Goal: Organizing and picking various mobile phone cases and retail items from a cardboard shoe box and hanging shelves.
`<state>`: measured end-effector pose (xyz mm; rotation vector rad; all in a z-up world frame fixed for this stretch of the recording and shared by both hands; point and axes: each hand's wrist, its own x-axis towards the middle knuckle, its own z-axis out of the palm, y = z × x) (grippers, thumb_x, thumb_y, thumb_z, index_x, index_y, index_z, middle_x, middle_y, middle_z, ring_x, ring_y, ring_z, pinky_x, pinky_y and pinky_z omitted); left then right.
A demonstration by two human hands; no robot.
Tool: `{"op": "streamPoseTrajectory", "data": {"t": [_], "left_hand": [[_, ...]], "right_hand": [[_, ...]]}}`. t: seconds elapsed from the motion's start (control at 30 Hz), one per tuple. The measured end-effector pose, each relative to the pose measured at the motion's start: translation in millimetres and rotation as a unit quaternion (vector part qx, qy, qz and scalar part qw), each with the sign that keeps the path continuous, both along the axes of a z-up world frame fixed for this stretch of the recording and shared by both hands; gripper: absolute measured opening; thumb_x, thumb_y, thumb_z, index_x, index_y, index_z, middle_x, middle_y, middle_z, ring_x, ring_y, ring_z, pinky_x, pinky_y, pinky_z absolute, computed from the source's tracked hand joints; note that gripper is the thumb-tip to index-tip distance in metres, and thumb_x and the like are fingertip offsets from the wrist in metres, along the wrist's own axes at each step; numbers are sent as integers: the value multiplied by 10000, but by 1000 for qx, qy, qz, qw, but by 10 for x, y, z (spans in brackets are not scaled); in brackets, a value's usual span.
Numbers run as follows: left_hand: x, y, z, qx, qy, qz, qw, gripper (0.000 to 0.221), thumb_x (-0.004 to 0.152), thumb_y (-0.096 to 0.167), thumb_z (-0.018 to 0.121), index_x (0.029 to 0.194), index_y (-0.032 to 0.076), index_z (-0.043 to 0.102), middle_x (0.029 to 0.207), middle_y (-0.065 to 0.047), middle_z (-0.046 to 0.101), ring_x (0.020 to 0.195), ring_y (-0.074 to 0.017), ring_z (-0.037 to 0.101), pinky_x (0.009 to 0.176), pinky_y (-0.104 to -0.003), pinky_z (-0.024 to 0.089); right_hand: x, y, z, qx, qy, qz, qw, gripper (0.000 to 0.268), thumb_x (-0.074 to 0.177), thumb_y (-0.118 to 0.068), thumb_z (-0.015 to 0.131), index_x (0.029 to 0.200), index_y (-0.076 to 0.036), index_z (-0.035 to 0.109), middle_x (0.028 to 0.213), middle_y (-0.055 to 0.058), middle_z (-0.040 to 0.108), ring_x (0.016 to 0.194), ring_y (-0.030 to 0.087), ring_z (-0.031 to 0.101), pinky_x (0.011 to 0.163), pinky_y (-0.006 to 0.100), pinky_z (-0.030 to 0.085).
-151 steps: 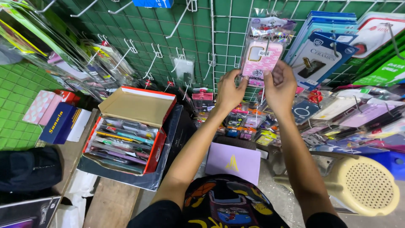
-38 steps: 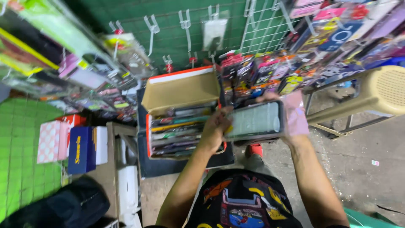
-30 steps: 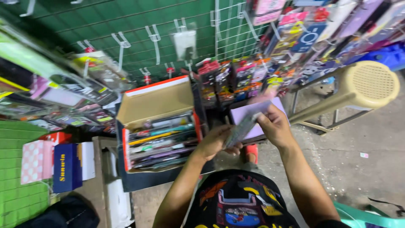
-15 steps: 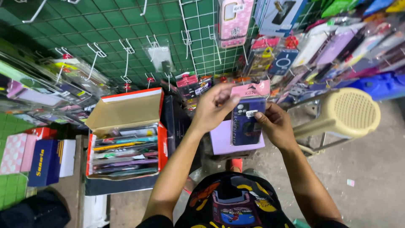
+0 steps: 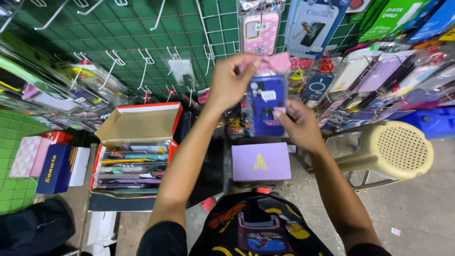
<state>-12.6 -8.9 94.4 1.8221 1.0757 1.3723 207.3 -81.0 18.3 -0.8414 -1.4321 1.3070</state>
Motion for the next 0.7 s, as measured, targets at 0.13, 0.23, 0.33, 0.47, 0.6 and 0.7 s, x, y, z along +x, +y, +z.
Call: {"op": "streamPoseTrajectory", "data": {"t": [0.13, 0.23, 0.33, 0.47, 0.6, 0.7], "left_hand": [[32, 163, 216, 58, 4, 48, 997, 147, 972, 126, 718, 1086, 63, 785, 930, -38, 796, 759, -57, 636, 670, -240, 518], [73, 261, 288, 55, -3, 90, 994, 149, 976, 164, 736, 1049, 43, 783, 745, -22, 711, 655, -49, 530, 566, -249, 427], [107, 357, 292, 107, -45, 98, 988, 167, 998, 192, 726, 1041, 35, 764, 746, 11, 700, 670, -35, 560, 580, -239, 452], [133, 413, 363, 81, -34, 123, 989, 188, 979, 209, 722, 1015, 30, 768, 708, 10, 683, 635, -36, 543, 556, -238, 443], [124, 572, 277, 76, -46, 123, 988, 181, 971, 199, 710, 998, 31, 768, 713, 8, 695, 631, -35, 551, 548, -241, 439], [138, 610, 271, 48, -34, 148, 987, 182, 969, 204, 721, 977, 31, 777, 690, -18, 680, 615, -59, 517, 530, -266, 411]], "right_hand": [[-89, 204, 157, 16, -12, -8, 1000, 204, 1025, -68, 623, 1208, 23, 629, 1079, 54, 733, 963, 99, 688, 876, 280, 579], [-119, 342, 190, 46, 13, 1, 999, 187, 1055, -79, 622, 1204, 34, 631, 1088, 53, 725, 977, 88, 659, 885, 253, 536], [-117, 436, 230, 35, 25, -10, 999, 171, 1068, -91, 633, 1176, 41, 639, 1051, 56, 727, 942, 86, 659, 853, 249, 536], [-119, 502, 343, 29, 16, -18, 999, 199, 1051, -101, 631, 1192, 39, 637, 1051, 61, 734, 941, 84, 666, 855, 247, 539], [-140, 611, 367, 26, 25, -7, 999, 223, 1030, -83, 610, 1216, 40, 610, 1096, 78, 741, 971, 97, 686, 871, 253, 553], [-140, 729, 272, 6, 8, -22, 1000, 234, 1033, -69, 609, 1238, 43, 604, 1084, 94, 742, 938, 108, 675, 817, 260, 537]]}}
